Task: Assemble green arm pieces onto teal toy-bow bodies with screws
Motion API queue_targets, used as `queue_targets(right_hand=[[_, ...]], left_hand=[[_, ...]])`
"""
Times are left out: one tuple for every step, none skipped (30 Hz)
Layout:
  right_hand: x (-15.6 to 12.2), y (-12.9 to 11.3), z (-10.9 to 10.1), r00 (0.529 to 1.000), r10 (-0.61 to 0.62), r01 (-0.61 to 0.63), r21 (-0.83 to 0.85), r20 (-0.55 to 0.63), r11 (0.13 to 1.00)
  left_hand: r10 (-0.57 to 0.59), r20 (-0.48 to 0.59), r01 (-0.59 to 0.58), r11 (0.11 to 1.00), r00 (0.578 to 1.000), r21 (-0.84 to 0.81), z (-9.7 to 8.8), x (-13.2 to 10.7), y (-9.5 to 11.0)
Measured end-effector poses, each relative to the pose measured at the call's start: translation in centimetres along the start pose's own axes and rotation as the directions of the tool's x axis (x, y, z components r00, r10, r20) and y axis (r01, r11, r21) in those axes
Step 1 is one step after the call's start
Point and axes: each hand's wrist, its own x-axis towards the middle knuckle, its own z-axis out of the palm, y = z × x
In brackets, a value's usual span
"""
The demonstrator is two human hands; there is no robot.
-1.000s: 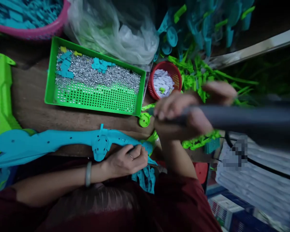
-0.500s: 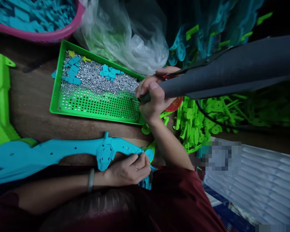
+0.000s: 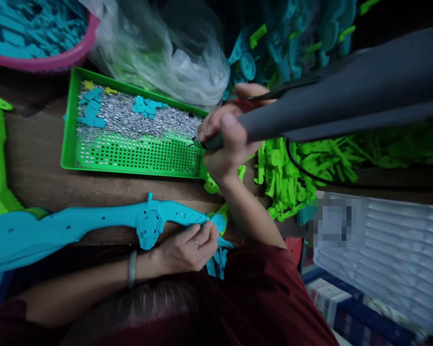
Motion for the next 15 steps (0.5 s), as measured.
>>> queue_targets(right_hand=[[-0.3, -2.1, -0.7, 0.999, 0.009, -0.009, -0.018, -0.031, 1.000], [-1.0, -4.4, -1.6, 0.999, 0.019, -0.021, -0.039, -0.049, 0.999], [-1.9, -6.7, -2.6, 0.998, 0.045, -0.047, -0.053, -0.047, 0.997], [-3.1, -9.0, -3.7, 0.997, 0.077, -0.079, -0.088, -0.027, 0.993], [-4.6, -11.0, -4.6, 0.994, 0.108, -0.106, -0.132, 0.003, 0.985], [-6.2, -12.6, -5.5, 0.990, 0.142, -0.140, -0.182, -0.001, 0.973], [-8.0, -13.8, -6.4, 0.988, 0.157, -0.156, -0.227, -0.014, 0.961], [-9.6, -14.7, -7.1, 0.986, 0.165, -0.168, -0.258, -0.035, 0.952], [-11.2, -15.1, -7.7, 0.985, 0.164, -0.174, -0.274, -0.059, 0.946], [-12.6, -15.3, -8.2, 0.985, 0.153, -0.168, -0.278, -0.077, 0.946], [-13.7, -15.4, -8.6, 0.985, 0.145, -0.166, -0.272, -0.095, 0.948], [-14.7, -15.3, -9.0, 0.983, 0.146, -0.172, -0.265, -0.114, 0.949], [-15.5, -15.2, -9.4, 0.977, 0.160, -0.192, -0.261, -0.138, 0.946], [-16.1, -15.1, -9.8, 0.964, 0.215, -0.251, -0.267, -0.157, 0.930], [-16.6, -15.0, -10.2, 0.949, 0.261, -0.301, -0.273, -0.175, 0.914]], left_hand=[[-0.014, -0.012, 0.014, 1.000, 1.000, -0.012, 0.0, 0.0, 0.0], [-0.029, -0.021, 0.028, 0.999, 0.999, -0.028, -0.1, 0.0, 0.1], [-0.039, -0.026, 0.038, 0.998, 0.999, -0.052, -0.1, 0.0, 0.1], [-0.048, -0.025, 0.046, 0.996, 0.999, -0.081, 0.0, 0.0, 0.1], [-0.053, -0.027, 0.050, 0.993, 0.998, -0.111, 0.0, -0.1, 0.1], [-0.054, -0.025, 0.050, 0.990, 0.998, -0.133, 0.0, -0.1, 0.1], [-0.048, -0.028, 0.043, 0.989, 0.998, -0.141, 0.1, -0.1, 0.0], [-0.037, -0.033, 0.032, 0.990, 0.999, -0.135, 0.1, -0.2, 0.0], [-0.029, -0.042, 0.023, 0.993, 0.999, -0.120, 0.1, -0.1, 0.0], [-0.023, -0.047, 0.018, 0.995, 0.999, -0.101, 0.1, -0.1, 0.0], [-0.021, -0.050, 0.016, 0.996, 0.999, -0.086, 0.0, 0.0, 0.1], [-0.023, -0.047, 0.019, 0.997, 0.999, -0.077, 0.0, 0.0, 0.1], [-0.024, -0.041, 0.021, 0.997, 0.999, -0.073, -0.1, 0.1, 0.2], [-0.024, -0.032, 0.022, 0.997, 0.999, -0.069, -0.1, 0.1, 0.2], [-0.022, -0.027, 0.021, 0.998, 0.999, -0.061, -0.1, 0.1, 0.3]])
